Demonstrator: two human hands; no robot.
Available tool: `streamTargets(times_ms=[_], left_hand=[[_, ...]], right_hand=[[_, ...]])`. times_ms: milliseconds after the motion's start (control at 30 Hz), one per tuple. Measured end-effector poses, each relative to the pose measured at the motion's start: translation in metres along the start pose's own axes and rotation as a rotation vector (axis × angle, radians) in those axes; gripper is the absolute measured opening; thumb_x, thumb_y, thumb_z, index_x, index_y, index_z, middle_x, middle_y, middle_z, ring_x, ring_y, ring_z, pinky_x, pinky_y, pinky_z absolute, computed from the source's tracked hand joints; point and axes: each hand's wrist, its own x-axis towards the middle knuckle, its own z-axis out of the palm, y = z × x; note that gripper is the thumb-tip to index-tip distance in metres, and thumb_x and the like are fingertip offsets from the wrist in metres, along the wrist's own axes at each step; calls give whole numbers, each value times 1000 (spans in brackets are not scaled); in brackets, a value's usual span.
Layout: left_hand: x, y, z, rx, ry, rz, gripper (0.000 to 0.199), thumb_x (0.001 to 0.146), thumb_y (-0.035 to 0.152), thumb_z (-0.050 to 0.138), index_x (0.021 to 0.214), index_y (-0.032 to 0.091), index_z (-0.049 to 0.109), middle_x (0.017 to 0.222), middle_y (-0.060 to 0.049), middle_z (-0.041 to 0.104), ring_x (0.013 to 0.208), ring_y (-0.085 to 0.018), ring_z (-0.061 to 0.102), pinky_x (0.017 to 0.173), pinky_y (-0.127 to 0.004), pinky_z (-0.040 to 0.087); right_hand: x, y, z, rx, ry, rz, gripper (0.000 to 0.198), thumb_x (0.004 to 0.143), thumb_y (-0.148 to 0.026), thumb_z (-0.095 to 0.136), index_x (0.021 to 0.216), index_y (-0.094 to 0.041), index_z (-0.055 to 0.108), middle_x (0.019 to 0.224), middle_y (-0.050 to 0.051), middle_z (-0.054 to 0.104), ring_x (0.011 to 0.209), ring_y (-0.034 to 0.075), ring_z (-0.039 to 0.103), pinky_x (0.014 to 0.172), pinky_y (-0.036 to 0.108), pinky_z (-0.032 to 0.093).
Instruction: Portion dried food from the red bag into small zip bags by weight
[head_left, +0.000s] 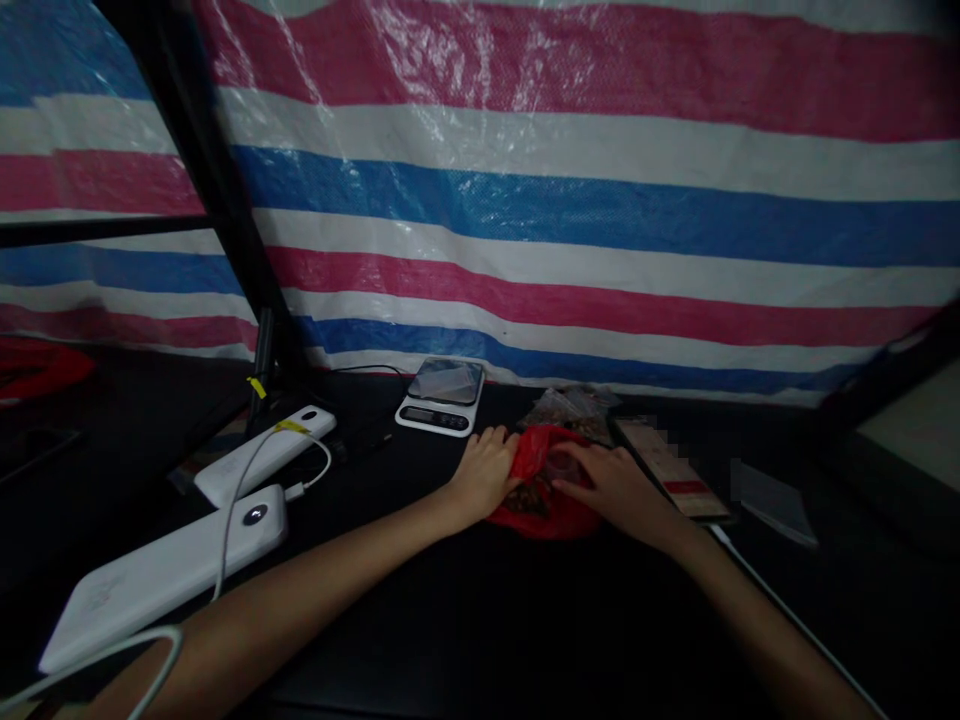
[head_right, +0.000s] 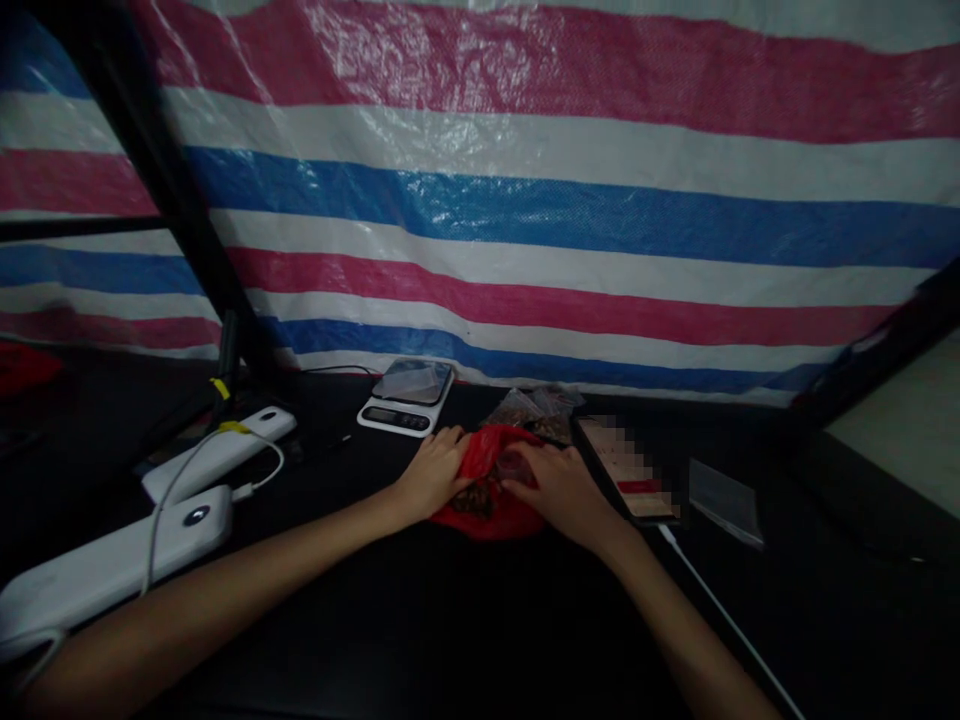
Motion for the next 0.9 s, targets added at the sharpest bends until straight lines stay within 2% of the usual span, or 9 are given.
streamTargets(times_ms=[133,200,267,433,567,733,833,900], left_hand=[[33,8,15,12,83,-63,32,77,22,52,106,13,45,104,-11,50,100,-26,45,83,-40,35],[43,8,19,-49,110,-114,33,77,21,51,108,13,43,106,-11,50,102,-26,44,84,-39,35],[46,5,21,-148,137,-161,33,78,23,50,108,13,42,108,-11,48,105,-24,43,85,-37,36],[33,-5,20,-326,273,-224,31,82,37,43,104,15,41,102,-9,49,100,-21,46,86,-36,36],[28,-6,24,-387,301,-288,29,85,40,37,96,14,45,95,-9,50,94,-21,48,85,-38,37],[26,-1,28,-649,380,-326,31,87,35,33,108,13,41,107,-11,47,107,-19,43,94,-36,32],[17,0,27,-771,412,-413,39,85,37,38,115,12,35,116,-13,43,114,-20,39,98,-37,30],[9,-2,26,-773,401,-432,45,82,39,44,118,13,33,119,-13,40,117,-21,37,99,-39,29]], right_hand=[[15,12,-6,-225,83,46,27,79,-27,50,104,-19,53,106,10,59,99,24,53,78,38,36],[22,12,-6,-288,98,78,25,78,-18,48,102,-16,53,104,11,61,97,24,54,79,38,35],[26,10,-2,-318,134,103,28,78,-17,49,106,-15,50,102,11,62,96,24,55,78,38,35],[22,8,10,-252,177,82,30,78,-22,53,106,-13,46,93,11,63,86,22,58,70,32,35],[16,10,10,-252,179,-17,30,77,-27,55,106,-20,49,102,8,59,91,23,54,72,33,33],[17,8,5,-311,189,-49,39,78,-31,56,115,-27,47,103,6,57,91,23,51,76,36,30],[17,4,3,-341,220,-52,41,78,-30,55,118,-22,45,103,8,58,93,24,49,77,38,28],[17,1,1,-356,233,-45,34,79,-30,54,111,-19,49,101,9,59,93,24,48,76,38,28]])
